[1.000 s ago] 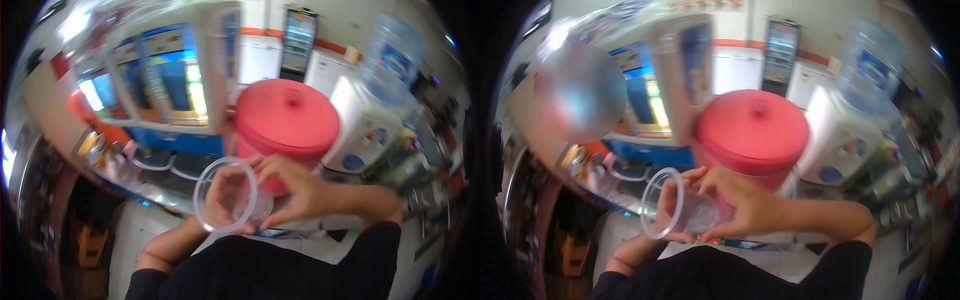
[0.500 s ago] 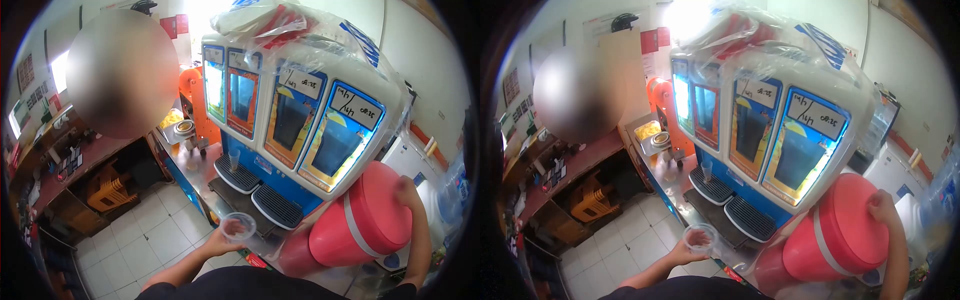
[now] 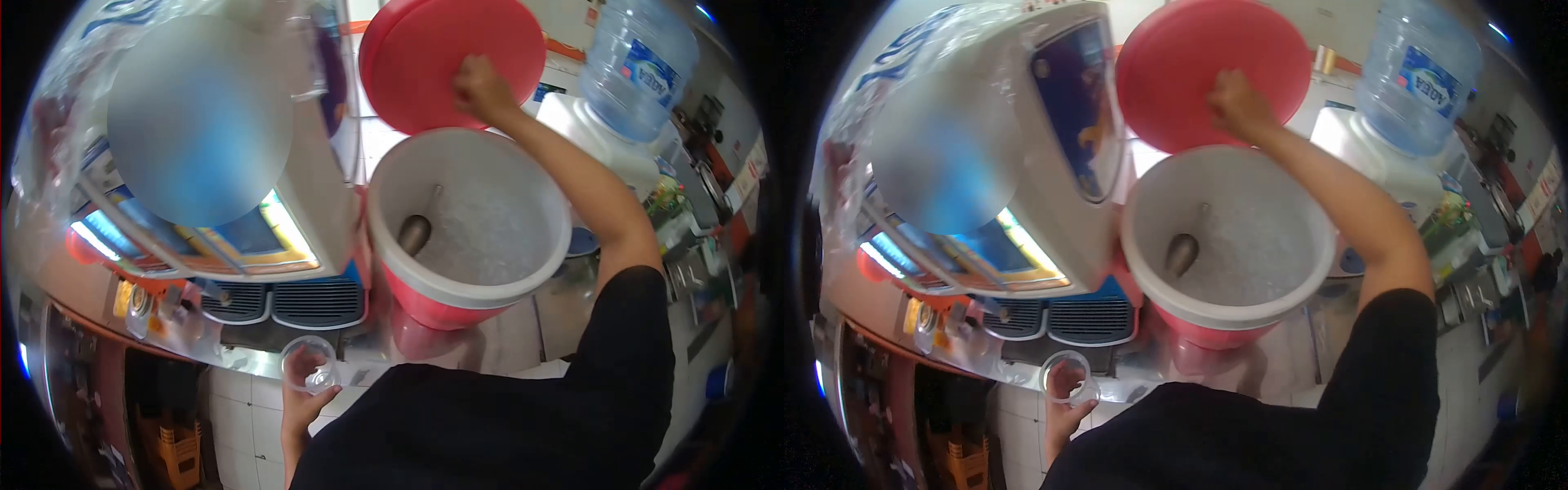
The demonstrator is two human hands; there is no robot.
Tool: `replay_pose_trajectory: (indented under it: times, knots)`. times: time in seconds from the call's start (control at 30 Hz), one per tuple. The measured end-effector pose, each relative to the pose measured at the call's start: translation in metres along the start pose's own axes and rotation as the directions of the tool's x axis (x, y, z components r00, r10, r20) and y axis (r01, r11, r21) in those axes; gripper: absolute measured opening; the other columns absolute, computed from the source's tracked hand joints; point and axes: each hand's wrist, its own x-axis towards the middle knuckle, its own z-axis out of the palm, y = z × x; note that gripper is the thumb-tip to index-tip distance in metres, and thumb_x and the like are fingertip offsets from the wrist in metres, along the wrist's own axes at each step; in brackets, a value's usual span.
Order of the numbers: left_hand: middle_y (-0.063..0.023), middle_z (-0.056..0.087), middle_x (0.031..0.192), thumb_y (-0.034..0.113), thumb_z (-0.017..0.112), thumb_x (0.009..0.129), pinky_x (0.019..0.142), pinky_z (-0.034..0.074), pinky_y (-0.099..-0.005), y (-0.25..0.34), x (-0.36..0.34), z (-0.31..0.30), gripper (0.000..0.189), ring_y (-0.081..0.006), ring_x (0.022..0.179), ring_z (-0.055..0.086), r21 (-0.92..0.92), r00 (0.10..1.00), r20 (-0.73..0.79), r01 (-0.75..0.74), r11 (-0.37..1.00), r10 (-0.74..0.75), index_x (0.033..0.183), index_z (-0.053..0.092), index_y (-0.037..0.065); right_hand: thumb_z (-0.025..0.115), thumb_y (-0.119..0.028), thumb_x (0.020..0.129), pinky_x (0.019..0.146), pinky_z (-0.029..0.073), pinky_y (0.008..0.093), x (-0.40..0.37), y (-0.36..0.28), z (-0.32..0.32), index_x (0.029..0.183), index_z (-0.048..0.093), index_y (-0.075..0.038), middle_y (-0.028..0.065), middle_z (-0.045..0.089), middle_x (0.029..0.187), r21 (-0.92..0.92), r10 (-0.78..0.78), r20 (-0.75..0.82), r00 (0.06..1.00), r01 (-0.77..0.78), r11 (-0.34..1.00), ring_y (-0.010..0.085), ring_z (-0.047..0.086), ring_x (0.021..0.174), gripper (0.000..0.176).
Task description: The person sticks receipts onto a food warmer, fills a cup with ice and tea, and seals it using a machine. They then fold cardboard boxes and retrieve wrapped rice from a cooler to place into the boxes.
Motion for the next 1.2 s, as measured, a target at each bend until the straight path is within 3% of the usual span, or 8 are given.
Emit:
replay_pose_trajectory:
  times: [0.23,0.33,0.4,0.57,0.8,1.0,1.07,1.2]
  knots:
    - [-0.0120,0.055,0.113,0.011,0.086,0.057,0.088,0.045,-0.0363,-0.020,0.007,0.005,0.092,-0.0221,0.101,0.055,0.007,0.988,-0.007,0.155,0.988,-0.155,0.132,0.034,0.006,0.065,-0.025,0.073,0.076,0.047,0.0419,-0.020,-0.037,0.009,0.079,0.065,-0.009,0.0117,0.056,0.093,0.132,0.075,0.368,0.927,-0.132,0.982,0.0286,0.052,0.096,0.017]
    - [-0.0120,0.055,0.113,0.011,0.086,0.058,0.089,0.044,-0.0368,-0.018,0.016,0.009,0.091,-0.0225,0.102,0.055,0.005,0.983,-0.013,0.183,0.983,-0.183,0.133,0.034,0.006,0.065,-0.028,0.076,0.078,0.047,0.0423,-0.018,-0.068,0.020,0.087,0.065,-0.007,0.0113,0.058,0.096,-0.016,-0.154,0.435,0.887,0.178,0.984,0.0272,0.054,0.097,0.024]
    - [-0.0117,0.055,0.113,0.011,0.086,0.059,0.089,0.044,-0.0367,-0.018,0.021,0.012,0.091,-0.0224,0.103,0.055,0.036,0.988,-0.019,0.152,0.988,-0.152,0.133,0.034,0.006,0.064,-0.029,0.078,0.080,0.047,0.0433,-0.035,-0.083,0.068,0.090,0.066,-0.006,0.0110,0.060,0.097,0.246,-0.507,0.522,0.686,0.449,0.859,0.0272,0.057,0.097,0.026]
    - [-0.0106,0.055,0.114,0.010,0.085,0.059,0.090,0.042,-0.0363,-0.013,0.021,0.016,0.091,-0.0216,0.105,0.054,0.096,0.979,-0.036,0.203,0.974,-0.201,0.134,0.034,0.007,0.060,-0.024,0.080,0.078,0.050,0.0401,-0.083,-0.099,0.153,0.086,0.070,-0.008,0.0126,0.067,0.089,0.365,-0.487,0.861,0.148,0.488,0.793,0.0299,0.064,0.085,0.020]
    - [-0.0103,0.056,0.112,0.008,0.082,0.061,0.091,0.042,-0.0358,-0.024,-0.001,0.000,0.088,-0.0222,0.105,0.054,0.020,0.918,-0.175,0.364,0.931,-0.355,0.134,0.033,0.008,0.059,-0.022,0.078,0.070,0.051,0.0419,-0.037,-0.073,0.128,0.086,0.071,-0.011,0.0123,0.068,0.087,0.410,-0.542,0.784,0.302,0.405,0.818,0.0303,0.065,0.083,0.018]
    - [-0.0099,0.056,0.111,0.009,0.082,0.062,0.090,0.042,-0.0361,-0.013,0.018,0.002,0.088,-0.0218,0.103,0.054,0.178,0.965,-0.110,0.256,0.950,-0.240,0.134,0.034,0.008,0.061,-0.027,0.077,0.066,0.048,0.0437,-0.110,-0.131,0.181,0.084,0.069,-0.011,0.0132,0.067,0.083,0.526,-0.717,0.663,0.215,0.548,0.651,0.0309,0.064,0.080,0.019]
    - [-0.0093,0.056,0.110,0.012,0.083,0.062,0.090,0.042,-0.0361,-0.007,0.020,0.008,0.088,-0.0216,0.104,0.054,0.047,0.957,-0.138,0.264,0.963,-0.255,0.135,0.033,0.008,0.061,-0.026,0.080,0.065,0.047,0.0429,-0.100,-0.120,0.177,0.086,0.067,-0.005,0.0162,0.066,0.082,0.790,-0.829,0.544,0.129,0.256,0.557,0.0324,0.063,0.078,0.023]
    - [-0.0096,0.055,0.110,0.012,0.083,0.062,0.091,0.042,-0.0361,0.000,0.021,0.015,0.087,-0.0207,0.104,0.053,-0.028,0.950,-0.127,0.285,0.958,-0.286,0.134,0.034,0.008,0.059,-0.026,0.083,0.064,0.044,0.0409,-0.100,-0.112,0.144,0.089,0.065,-0.002,0.0175,0.065,0.081,0.851,-0.852,0.522,-0.045,0.103,0.515,0.0318,0.060,0.073,0.026]
